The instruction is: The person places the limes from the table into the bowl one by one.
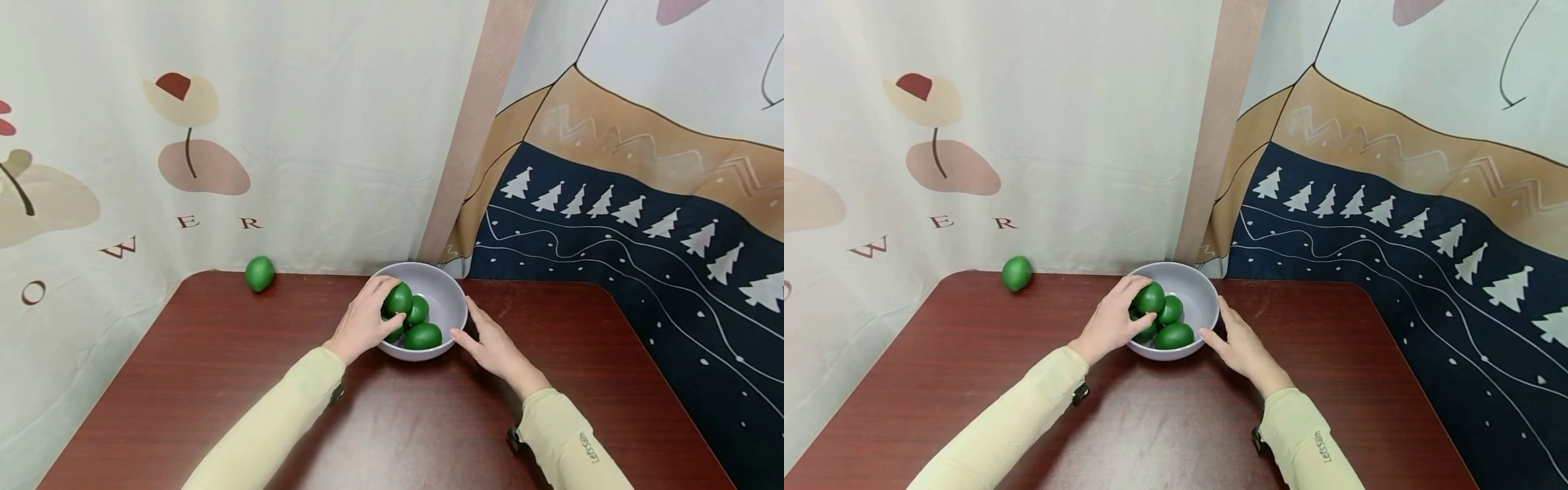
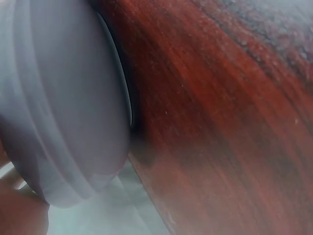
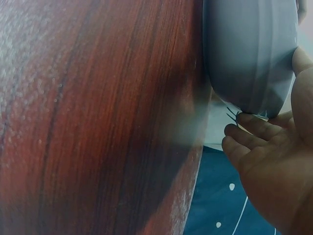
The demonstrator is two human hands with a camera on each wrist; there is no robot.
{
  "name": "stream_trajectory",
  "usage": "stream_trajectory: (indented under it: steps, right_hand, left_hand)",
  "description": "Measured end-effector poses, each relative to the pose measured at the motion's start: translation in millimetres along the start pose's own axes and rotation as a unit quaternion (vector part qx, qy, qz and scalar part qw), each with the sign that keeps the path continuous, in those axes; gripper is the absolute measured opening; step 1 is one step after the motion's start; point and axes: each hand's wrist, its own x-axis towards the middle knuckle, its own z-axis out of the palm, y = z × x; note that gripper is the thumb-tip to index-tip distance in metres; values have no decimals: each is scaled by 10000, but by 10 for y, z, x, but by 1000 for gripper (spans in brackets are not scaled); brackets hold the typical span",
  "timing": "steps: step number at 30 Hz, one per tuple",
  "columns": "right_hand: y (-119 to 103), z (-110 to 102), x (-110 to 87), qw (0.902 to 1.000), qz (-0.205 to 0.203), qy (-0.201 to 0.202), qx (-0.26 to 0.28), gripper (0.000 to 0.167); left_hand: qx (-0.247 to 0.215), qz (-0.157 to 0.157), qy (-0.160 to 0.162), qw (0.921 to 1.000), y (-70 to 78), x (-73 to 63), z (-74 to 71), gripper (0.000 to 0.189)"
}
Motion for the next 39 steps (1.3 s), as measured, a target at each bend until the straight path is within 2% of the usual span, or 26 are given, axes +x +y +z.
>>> stream_trajectory:
  steps: [7,15,25,33,39]
  right_hand:
    - [2,0,-4,10000,18,3,6,86]
    - [5,1,-11,9999,-103,93,-59,84]
    - [-1,5,-15,9995,-219,177,-114,83]
    - [-1,14,-11,9993,-277,205,-126,82]
    - [3,11,-12,9995,-230,181,-72,84]
  left_hand:
    - [-20,40,-195,9998,28,-11,0,55]
    - [198,192,-419,9987,41,8,-10,57]
    - [429,134,-759,9961,43,41,7,56]
    - [633,350,-975,9926,58,76,-4,56]
    - [890,457,-1250,9871,69,110,-8,56]
